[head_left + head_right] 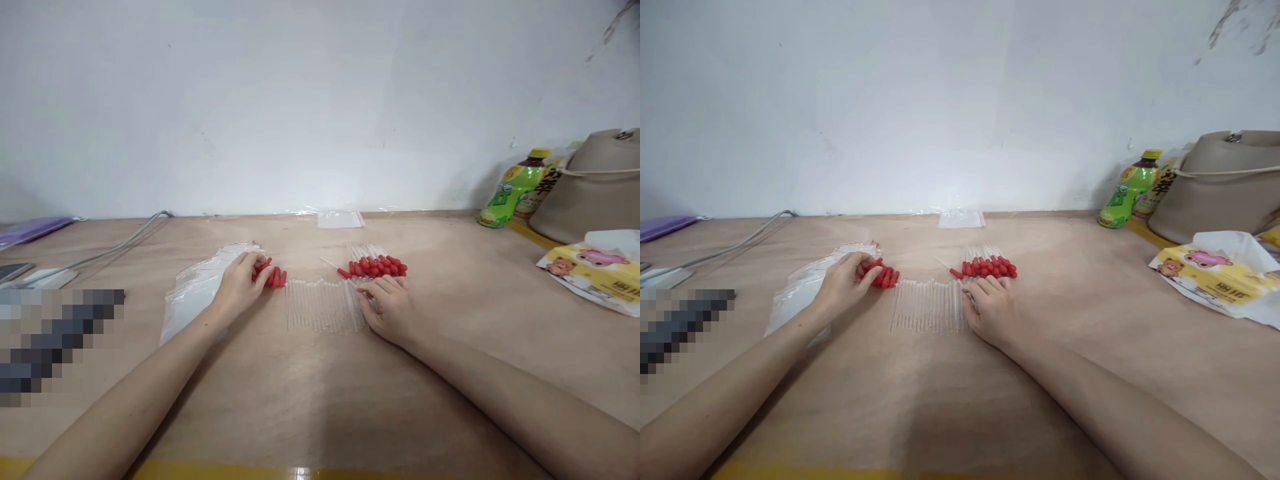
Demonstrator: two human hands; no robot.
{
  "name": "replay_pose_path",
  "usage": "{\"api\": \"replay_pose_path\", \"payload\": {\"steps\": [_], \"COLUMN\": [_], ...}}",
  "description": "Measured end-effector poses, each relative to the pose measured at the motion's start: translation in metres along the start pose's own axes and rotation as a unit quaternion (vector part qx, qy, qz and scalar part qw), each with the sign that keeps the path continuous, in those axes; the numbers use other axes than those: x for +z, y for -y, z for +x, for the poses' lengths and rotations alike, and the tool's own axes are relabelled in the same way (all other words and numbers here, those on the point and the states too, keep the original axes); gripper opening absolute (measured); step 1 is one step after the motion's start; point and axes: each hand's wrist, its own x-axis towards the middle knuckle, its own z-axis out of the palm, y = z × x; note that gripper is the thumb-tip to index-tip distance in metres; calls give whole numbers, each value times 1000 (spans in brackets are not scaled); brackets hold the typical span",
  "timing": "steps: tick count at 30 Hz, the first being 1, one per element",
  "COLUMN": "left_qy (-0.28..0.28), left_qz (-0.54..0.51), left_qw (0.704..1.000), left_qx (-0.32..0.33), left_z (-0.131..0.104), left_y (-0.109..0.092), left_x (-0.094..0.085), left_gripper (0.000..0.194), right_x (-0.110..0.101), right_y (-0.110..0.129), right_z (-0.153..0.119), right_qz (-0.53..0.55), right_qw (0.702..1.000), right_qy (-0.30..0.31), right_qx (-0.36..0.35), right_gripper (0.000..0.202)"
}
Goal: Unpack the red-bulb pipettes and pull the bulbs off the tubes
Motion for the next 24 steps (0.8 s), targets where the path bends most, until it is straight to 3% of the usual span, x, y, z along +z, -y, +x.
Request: {"api": "replay_pose_path", "payload": {"steps": [6, 12, 17, 21, 24], "left_qy": [0, -28, 61, 188, 252], "left_qz": [-1, 32, 1, -39, -56], "left_qw": [1000, 994, 983, 969, 954], "left_qx": [10, 99, 175, 157, 153], "left_z": [-2, -7, 2, 30, 50], "left_y": [-2, -22, -53, -76, -89], "left_x": [0, 0, 22, 49, 63], "left_gripper": [16, 17, 19, 25, 24], "right_x": [0, -5, -6, -5, -4], "right_y": [2, 3, 2, -2, -3], "right_z": [-1, 0, 0, -1, -1], "right_qz": [9, 27, 42, 57, 55], "right_qw": [999, 996, 997, 998, 998], "right_qy": [34, 74, 62, 33, 22], "right_qx": [-13, -35, -26, 1, 13], "right_gripper": [17, 31, 26, 19, 19]}}
